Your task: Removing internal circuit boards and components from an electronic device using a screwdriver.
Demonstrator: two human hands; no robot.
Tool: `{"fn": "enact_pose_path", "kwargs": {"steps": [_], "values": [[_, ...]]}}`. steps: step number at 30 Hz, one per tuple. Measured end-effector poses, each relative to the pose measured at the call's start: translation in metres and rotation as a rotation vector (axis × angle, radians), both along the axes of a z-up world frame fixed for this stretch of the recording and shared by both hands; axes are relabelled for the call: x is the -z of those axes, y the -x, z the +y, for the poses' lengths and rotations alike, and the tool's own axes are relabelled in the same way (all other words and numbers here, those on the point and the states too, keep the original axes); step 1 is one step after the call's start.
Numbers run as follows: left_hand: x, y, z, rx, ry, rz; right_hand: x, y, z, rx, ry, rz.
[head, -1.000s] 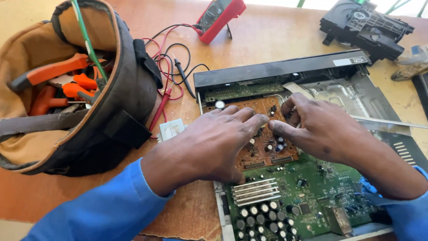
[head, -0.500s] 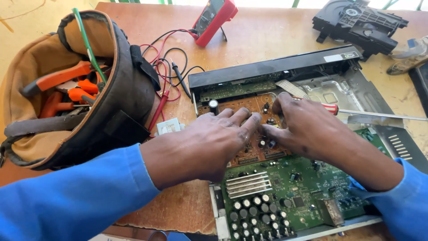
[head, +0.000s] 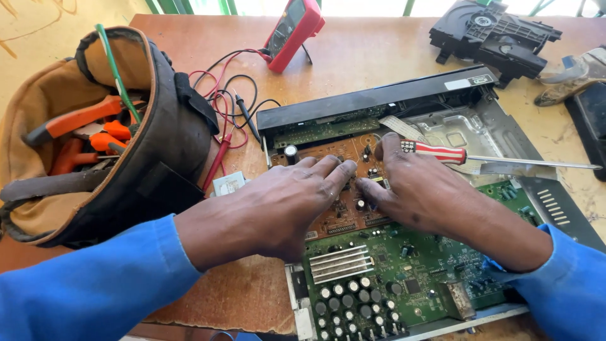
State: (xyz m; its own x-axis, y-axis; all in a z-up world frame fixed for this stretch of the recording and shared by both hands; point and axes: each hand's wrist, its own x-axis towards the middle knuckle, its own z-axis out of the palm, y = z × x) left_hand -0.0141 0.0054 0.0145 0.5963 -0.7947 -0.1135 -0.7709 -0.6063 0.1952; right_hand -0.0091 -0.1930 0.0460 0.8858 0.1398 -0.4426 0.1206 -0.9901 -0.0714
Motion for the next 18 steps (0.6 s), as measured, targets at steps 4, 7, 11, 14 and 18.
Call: {"fn": "enact_pose_path", "kwargs": {"steps": [4, 7, 11, 14, 18], "values": [[0.002, 0.0, 0.001, 0.026, 0.057, -0.035, -0.009, 0.002, 0.006, 0.048, -0.001, 0.078], [0.001, 0.001, 0.001, -0.008, 0.034, -0.011, -0.007, 0.001, 0.006, 0.071, -0.031, 0.089], [0.006, -0.001, 0.004, 0.005, 0.096, -0.013, -0.004, -0.003, 0.005, 0.104, -0.089, 0.111], [0.003, 0.0, 0.005, -0.017, 0.109, 0.011, -0.005, -0.003, 0.006, 0.119, -0.099, 0.122], [-0.005, 0.003, 0.002, -0.091, 0.047, 0.081, -0.005, -0.011, 0.002, 0.183, -0.136, 0.081]]}}
